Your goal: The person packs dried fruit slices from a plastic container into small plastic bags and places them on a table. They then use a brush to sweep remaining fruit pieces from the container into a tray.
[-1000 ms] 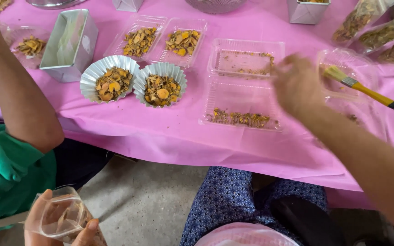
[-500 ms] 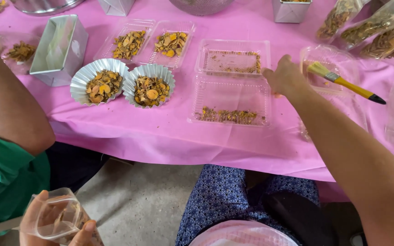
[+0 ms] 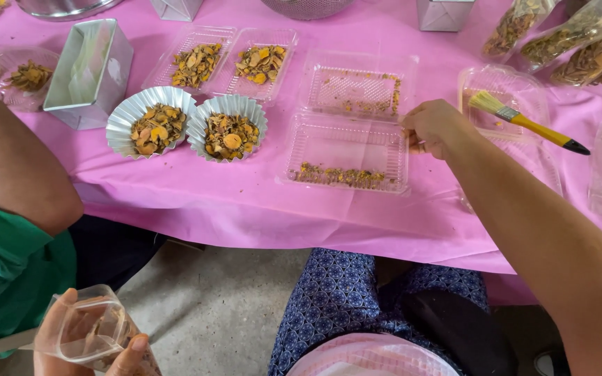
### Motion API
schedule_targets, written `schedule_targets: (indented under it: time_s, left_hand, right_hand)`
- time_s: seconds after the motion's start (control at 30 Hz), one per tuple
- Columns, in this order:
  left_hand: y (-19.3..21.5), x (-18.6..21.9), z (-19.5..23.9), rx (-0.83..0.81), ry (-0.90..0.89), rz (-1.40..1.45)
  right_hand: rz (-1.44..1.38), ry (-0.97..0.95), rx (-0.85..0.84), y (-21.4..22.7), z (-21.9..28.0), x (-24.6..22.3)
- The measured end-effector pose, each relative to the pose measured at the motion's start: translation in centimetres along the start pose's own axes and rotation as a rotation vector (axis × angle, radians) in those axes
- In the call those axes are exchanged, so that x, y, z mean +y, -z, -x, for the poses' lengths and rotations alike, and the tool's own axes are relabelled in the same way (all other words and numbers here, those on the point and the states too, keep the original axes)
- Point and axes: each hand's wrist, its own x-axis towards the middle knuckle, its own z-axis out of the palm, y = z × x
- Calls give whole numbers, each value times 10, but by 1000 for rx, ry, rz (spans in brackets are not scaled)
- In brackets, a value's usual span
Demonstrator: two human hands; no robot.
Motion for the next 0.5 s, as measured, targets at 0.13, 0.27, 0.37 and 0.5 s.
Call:
schedule_targets:
  time_s: [0.13,0.27,0.37,0.5]
  left_hand:
    - [-6,21,-6,2,232,74]
    - [-11,6,0,84,366,259]
    - [-9,1,0,33,249,139]
    - [-9,7,1,48,391,267]
  right_hand:
    - [-279,-38,-24,-3,28,-5]
    - [-435,-155,3,-11,73,-21]
    - [-487,-132,-35,-14,64,-8]
    - [-535,-125,25,-23,75,3]
